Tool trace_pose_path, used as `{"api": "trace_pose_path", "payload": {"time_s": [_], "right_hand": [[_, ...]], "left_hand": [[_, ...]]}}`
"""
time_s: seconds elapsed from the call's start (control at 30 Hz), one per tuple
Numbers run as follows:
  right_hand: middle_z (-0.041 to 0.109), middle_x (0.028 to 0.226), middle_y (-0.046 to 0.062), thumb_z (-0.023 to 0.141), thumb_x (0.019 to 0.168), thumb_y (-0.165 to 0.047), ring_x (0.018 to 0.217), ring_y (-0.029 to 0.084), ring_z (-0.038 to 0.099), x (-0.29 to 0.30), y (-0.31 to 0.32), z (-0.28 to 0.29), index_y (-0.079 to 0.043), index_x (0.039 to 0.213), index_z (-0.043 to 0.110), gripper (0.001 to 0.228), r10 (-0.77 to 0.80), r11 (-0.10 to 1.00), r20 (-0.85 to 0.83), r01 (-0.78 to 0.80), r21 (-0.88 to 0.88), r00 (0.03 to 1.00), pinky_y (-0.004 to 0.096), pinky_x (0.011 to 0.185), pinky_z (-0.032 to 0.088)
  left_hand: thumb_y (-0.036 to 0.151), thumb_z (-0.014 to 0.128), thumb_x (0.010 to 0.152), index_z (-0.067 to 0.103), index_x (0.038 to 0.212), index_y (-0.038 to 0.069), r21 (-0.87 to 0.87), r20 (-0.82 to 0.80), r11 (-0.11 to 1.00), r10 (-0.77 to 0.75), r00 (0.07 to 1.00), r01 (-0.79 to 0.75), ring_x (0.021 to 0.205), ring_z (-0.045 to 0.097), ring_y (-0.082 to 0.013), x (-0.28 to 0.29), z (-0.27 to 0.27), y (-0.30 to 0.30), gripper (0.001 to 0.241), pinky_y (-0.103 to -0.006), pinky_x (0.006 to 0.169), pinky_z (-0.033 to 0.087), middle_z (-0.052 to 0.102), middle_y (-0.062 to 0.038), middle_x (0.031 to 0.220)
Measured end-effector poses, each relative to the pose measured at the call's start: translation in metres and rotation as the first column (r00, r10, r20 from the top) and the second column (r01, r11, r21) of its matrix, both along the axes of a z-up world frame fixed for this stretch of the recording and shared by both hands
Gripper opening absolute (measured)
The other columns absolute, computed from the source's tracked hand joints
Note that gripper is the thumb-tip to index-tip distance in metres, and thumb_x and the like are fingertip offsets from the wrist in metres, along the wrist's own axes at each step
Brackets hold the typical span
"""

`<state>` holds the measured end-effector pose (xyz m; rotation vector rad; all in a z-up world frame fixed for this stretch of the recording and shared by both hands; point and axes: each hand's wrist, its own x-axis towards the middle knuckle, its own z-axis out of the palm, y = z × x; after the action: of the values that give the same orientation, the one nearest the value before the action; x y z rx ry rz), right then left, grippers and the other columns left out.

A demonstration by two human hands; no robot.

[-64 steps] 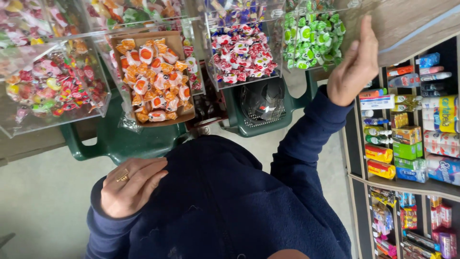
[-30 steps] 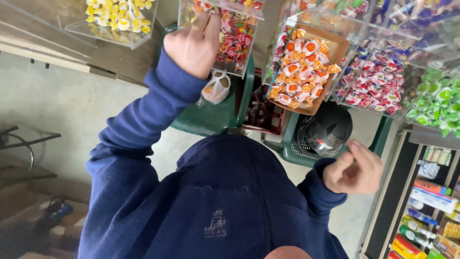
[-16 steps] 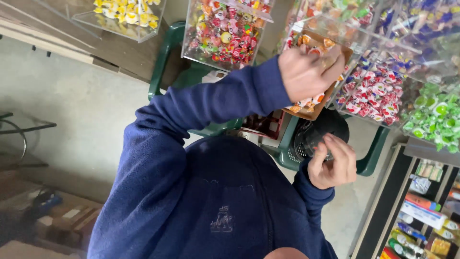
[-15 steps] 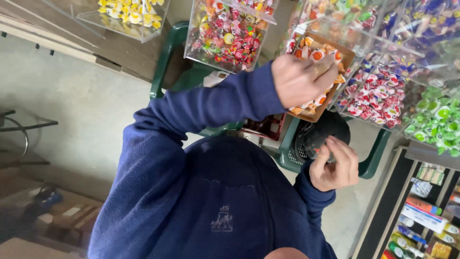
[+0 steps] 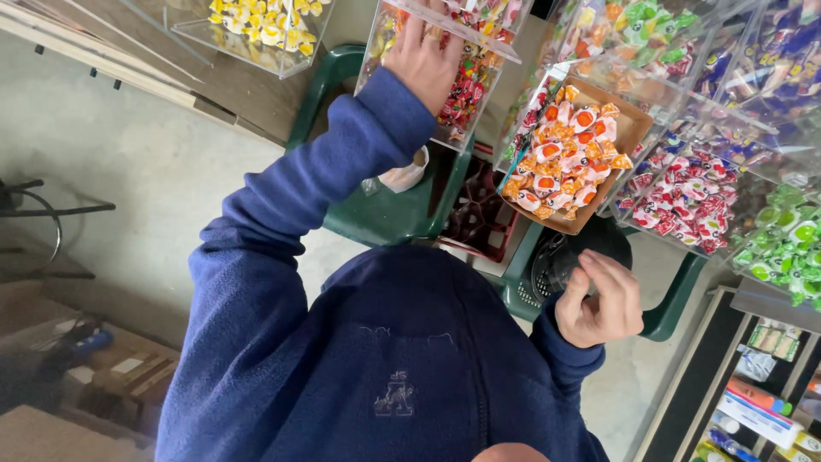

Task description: Selecting and picking various wrapped candies from display bins and placing them into a small tray.

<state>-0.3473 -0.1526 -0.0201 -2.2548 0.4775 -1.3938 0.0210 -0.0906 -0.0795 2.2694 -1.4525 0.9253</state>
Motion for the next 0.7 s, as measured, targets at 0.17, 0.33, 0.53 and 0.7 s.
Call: {"api": "trace_pose_path", "payload": {"time_s": [0.17, 0.33, 0.53, 0.7], "right_hand": [[0.072, 0.097, 0.018, 0.075, 0.104, -0.009, 0.093, 0.031, 0.074, -0.004, 0.000, -0.001, 0.005, 0.103, 0.071, 0.015, -0.030, 0.999, -0.017, 0.030, -0.012, 0.999, 0.035, 0.085, 0.060], [0.072, 0.097, 0.018, 0.074, 0.103, -0.008, 0.092, 0.032, 0.074, -0.008, 0.000, 0.000, 0.006, 0.103, 0.071, 0.014, -0.026, 1.000, -0.034, 0.026, -0.013, 0.999, 0.036, 0.084, 0.059], [0.071, 0.093, 0.016, 0.078, 0.094, -0.001, 0.087, 0.032, 0.073, 0.014, 0.008, 0.013, 0.005, 0.099, 0.070, 0.011, 0.107, 0.994, -0.009, -0.107, -0.034, 0.994, 0.040, 0.082, 0.060], [0.071, 0.097, 0.016, 0.082, 0.090, 0.002, 0.088, 0.034, 0.074, 0.043, 0.019, 0.020, 0.004, 0.101, 0.069, 0.017, 0.272, 0.961, -0.042, -0.274, -0.029, 0.961, 0.040, 0.084, 0.062]], "left_hand": [[0.017, 0.062, 0.094, 0.066, 0.124, 0.005, -0.026, -0.053, 1.000, 0.015, 0.998, -0.017, 0.121, 0.056, -0.0389, 0.002, -0.009, -0.008, 0.032, -0.0465, 0.093, 0.055, 0.057, -0.019, 0.140], [0.014, 0.064, 0.096, 0.071, 0.119, 0.009, 0.021, -0.167, 1.000, -0.020, 0.986, 0.024, 0.115, 0.061, -0.0330, -0.007, 0.015, 0.019, 0.025, -0.0460, 0.092, 0.056, 0.066, -0.008, 0.125], [0.011, 0.073, 0.092, 0.072, 0.111, 0.006, -0.142, -0.224, 0.977, -0.186, 0.957, 0.157, 0.109, 0.068, -0.0276, -0.037, 0.081, 0.069, 0.019, -0.0401, 0.088, 0.057, 0.068, -0.009, 0.120], [-0.002, 0.074, 0.088, 0.072, 0.120, -0.004, -0.248, -0.230, 0.825, -0.559, 0.797, 0.507, 0.106, 0.071, -0.0292, -0.090, 0.139, 0.108, 0.032, -0.0374, 0.091, 0.060, 0.069, -0.015, 0.120]]}}
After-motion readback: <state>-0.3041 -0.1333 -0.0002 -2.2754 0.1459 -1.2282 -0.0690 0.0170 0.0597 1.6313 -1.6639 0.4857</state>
